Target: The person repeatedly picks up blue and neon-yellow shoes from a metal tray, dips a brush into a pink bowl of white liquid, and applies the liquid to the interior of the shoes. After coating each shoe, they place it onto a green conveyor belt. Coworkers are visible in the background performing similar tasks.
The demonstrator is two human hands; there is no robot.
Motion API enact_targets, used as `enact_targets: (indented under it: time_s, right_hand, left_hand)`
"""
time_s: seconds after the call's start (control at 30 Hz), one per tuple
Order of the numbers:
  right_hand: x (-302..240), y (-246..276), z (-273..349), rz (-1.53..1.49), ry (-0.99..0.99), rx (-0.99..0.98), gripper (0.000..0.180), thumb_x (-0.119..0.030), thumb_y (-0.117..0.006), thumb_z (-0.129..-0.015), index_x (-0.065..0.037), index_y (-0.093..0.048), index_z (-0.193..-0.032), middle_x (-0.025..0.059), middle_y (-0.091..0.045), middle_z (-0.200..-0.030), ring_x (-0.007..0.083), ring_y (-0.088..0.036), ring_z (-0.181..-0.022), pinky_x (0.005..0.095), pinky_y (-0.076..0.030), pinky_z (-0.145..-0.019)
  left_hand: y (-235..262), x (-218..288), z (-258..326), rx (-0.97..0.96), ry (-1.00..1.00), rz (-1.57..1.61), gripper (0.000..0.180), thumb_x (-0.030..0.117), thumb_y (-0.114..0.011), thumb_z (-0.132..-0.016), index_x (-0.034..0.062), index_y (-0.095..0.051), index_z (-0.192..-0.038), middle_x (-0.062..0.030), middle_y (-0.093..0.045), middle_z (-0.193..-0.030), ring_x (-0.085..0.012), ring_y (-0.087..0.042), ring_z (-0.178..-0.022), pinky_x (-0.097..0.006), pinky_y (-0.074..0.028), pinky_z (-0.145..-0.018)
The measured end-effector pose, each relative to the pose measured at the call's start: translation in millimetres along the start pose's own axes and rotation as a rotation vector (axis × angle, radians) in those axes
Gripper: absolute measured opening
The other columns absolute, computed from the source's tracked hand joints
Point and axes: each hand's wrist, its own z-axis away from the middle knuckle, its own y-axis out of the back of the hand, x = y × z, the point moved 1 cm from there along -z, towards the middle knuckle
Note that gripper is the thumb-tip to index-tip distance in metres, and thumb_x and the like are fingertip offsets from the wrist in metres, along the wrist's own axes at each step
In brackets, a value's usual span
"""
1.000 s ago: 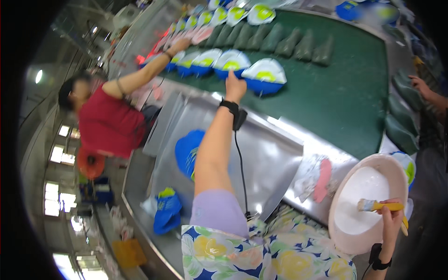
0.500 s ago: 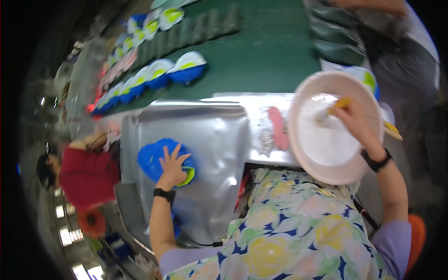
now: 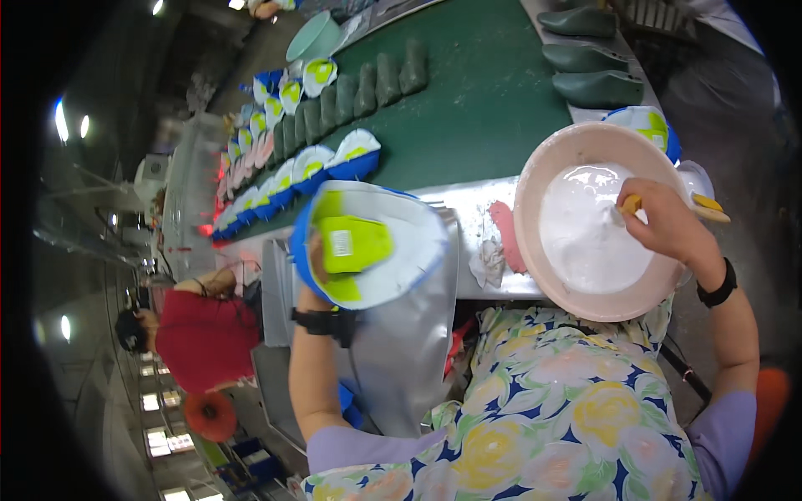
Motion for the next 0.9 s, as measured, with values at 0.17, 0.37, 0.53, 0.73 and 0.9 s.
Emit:
enact_targets:
  time_s: [0.17,0.37,0.53,0.73,0.9]
  right_hand:
    - [-13.8,27.8,-15.3,-0.166,0.146,0.212,0.015,-0.010,-0.064,-0.079,-0.002,-0.059,-0.092,0.0125,-0.065,-0.082,0.0251,-0.063,-0.075,0.0341,-0.049,-0.070]
    - [-24.3,48.2,-29.3,-0.252,0.075,0.154,0.016,-0.009,-0.066,-0.082,-0.003,-0.061,-0.096,0.0107,-0.067,-0.090,0.0197,-0.066,-0.080,0.0281,-0.051,-0.075]
    - [-15.7,43.4,-14.6,-0.309,-0.097,0.351,0.023,-0.018,-0.068,-0.083,0.002,-0.059,-0.092,0.0135,-0.067,-0.077,0.0203,-0.065,-0.068,0.0312,-0.051,-0.065]
    - [-10.2,-1.5,-14.6,-0.502,-0.238,0.508,0.034,-0.026,-0.067,-0.081,0.008,-0.062,-0.083,0.0159,-0.066,-0.072,0.0215,-0.065,-0.064,0.0316,-0.051,-0.061]
    - [-19.9,-17.5,-8.1,-0.676,-0.331,0.432,0.033,-0.024,-0.067,-0.082,0.008,-0.062,-0.088,0.0139,-0.066,-0.072,0.0181,-0.065,-0.064,0.0299,-0.052,-0.060]
  left_hand:
    - [-105.5,-55.5,-68.7,-0.258,0.165,0.161,0.068,0.046,-0.063,-0.091,0.0069,-0.043,-0.143,-0.0146,-0.055,-0.137,-0.0326,-0.057,-0.122,-0.051,-0.049,-0.102]
    - [-185.1,-57.6,-98.7,-0.409,0.236,0.163,0.068,0.045,-0.064,-0.091,0.0069,-0.043,-0.143,-0.0143,-0.056,-0.136,-0.0319,-0.058,-0.121,-0.050,-0.049,-0.102]
    - [-203.2,-60.3,-96.7,-0.391,0.200,0.178,0.068,0.045,-0.065,-0.090,0.0069,-0.044,-0.143,-0.0141,-0.056,-0.136,-0.0312,-0.058,-0.121,-0.049,-0.049,-0.101]
    - [-216.4,-85.1,-95.5,-0.205,-0.045,0.064,0.068,0.044,-0.066,-0.090,0.0069,-0.044,-0.143,-0.0138,-0.057,-0.136,-0.0304,-0.058,-0.120,-0.048,-0.050,-0.101]
    - [-220.2,-92.6,-104.7,0.011,-0.344,-0.101,0.068,0.043,-0.067,-0.089,0.0069,-0.044,-0.143,-0.0136,-0.057,-0.135,-0.0298,-0.059,-0.120,-0.047,-0.050,-0.101]
